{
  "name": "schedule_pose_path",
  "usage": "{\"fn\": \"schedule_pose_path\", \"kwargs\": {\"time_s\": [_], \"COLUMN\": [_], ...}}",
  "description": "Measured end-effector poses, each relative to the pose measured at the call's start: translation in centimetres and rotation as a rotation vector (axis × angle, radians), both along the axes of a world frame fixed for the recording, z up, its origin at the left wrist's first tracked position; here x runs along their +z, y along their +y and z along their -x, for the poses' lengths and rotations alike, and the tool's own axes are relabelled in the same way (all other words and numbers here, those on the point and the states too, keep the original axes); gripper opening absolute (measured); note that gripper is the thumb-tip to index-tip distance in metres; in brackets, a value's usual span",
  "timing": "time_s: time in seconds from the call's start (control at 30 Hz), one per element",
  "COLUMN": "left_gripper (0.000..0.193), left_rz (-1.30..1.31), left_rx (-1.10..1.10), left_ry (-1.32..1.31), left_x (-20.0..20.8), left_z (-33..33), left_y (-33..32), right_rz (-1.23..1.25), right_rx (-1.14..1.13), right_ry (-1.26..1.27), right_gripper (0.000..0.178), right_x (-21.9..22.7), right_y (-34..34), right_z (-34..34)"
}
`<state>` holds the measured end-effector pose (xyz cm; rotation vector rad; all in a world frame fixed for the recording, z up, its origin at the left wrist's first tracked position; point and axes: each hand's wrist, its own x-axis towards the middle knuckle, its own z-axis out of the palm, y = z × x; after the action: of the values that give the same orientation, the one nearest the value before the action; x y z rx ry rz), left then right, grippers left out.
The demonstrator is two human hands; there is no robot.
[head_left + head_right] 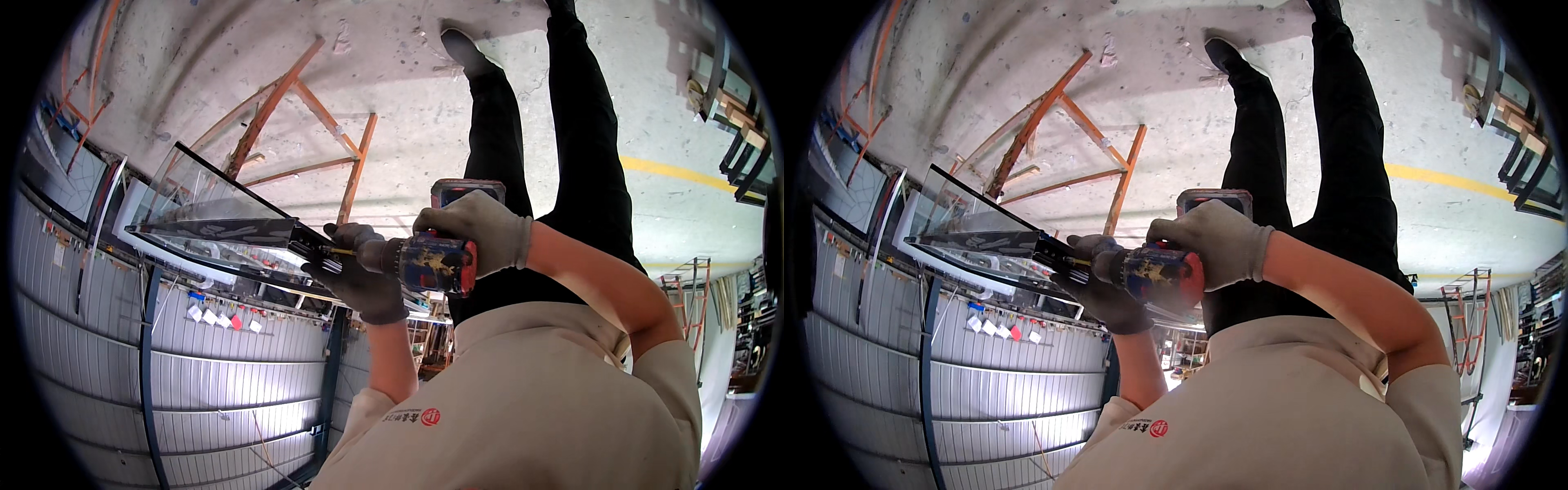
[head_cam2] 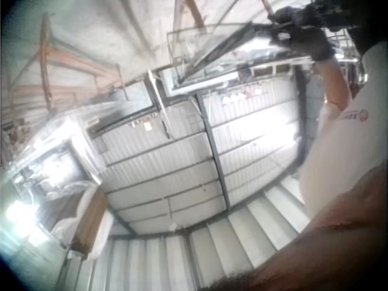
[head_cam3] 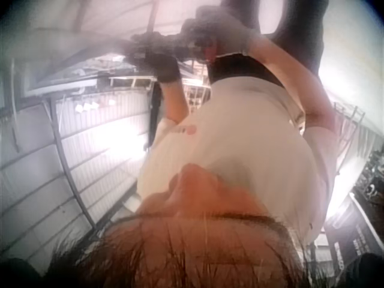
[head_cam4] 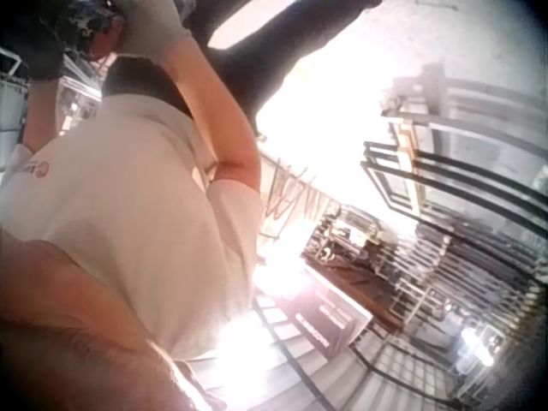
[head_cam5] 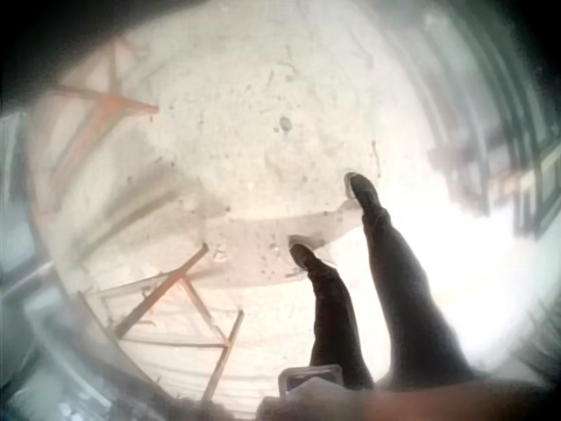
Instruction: The person assembles a rectangular window frame by positioning metal profiles on a jig and securing them with a cordless drill. They then apply sealant along the frame's edges using a caulking gun.
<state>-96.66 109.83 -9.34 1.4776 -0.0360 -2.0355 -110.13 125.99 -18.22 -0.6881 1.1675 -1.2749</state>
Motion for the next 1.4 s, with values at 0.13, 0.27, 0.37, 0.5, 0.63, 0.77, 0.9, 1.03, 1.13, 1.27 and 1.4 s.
{"fn": "schedule_pose_path", "kwargs": {"time_s": [0.13,0.27,0.37,0.5,0.63,0.77,0.9,1.03,1.13,1.27,1.4], "left_gripper": [0.049,0.04,0.034,0.029,0.037,0.047,0.054,0.045,0.024,0.017,0.018], "left_rz": [-0.078,-0.123,-0.087,-0.076,-0.021,-0.002,0.009,0.047,0.101,0.084,-0.102], "left_rx": [0.14,0.156,0.151,0.125,0.072,0.042,0.056,-0.089,-0.168,-0.015,0.394], "left_ry": [0.121,0.164,0.185,0.138,0.181,0.171,0.197,0.071,-0.046,-0.017,0.399], "left_x": [-0.8,-1.0,-1.0,-1.0,-1.3,-1.1,-1.0,-0.7,0.6,3.0,3.4], "left_z": [0.1,0.1,0.5,-0.3,0.0,-0.2,0.3,-1.1,-1.5,-0.8,-3.6], "left_y": [0.1,-0.2,0.0,-0.6,-0.5,-0.5,-0.5,-0.2,2.0,4.4,7.2], "right_rz": [-0.02,-0.018,-0.02,-0.054,0.014,0.033,0.014,-0.018,-0.004,0.014,0.037], "right_rx": [0.011,0.025,-0.06,-0.017,-0.004,0.039,-0.011,0.034,0.079,0.169,0.335], "right_ry": [-0.007,-0.018,0.009,-0.018,0.08,0.172,0.162,0.189,0.252,0.357,0.374], "right_gripper": [0.047,0.049,0.05,0.047,0.044,0.046,0.049,0.051,0.05,0.048,0.045], "right_x": [0.0,-0.1,0.0,0.6,-0.2,0.3,1.7,4.6,7.1,11.6,16.9], "right_y": [-0.2,-0.2,0.0,0.3,0.0,0.0,1.3,3.1,4.0,4.1,2.1], "right_z": [-0.6,-0.5,-2.0,-2.6,-1.1,0.6,2.4,4.8,6.4,8.9,10.7]}}
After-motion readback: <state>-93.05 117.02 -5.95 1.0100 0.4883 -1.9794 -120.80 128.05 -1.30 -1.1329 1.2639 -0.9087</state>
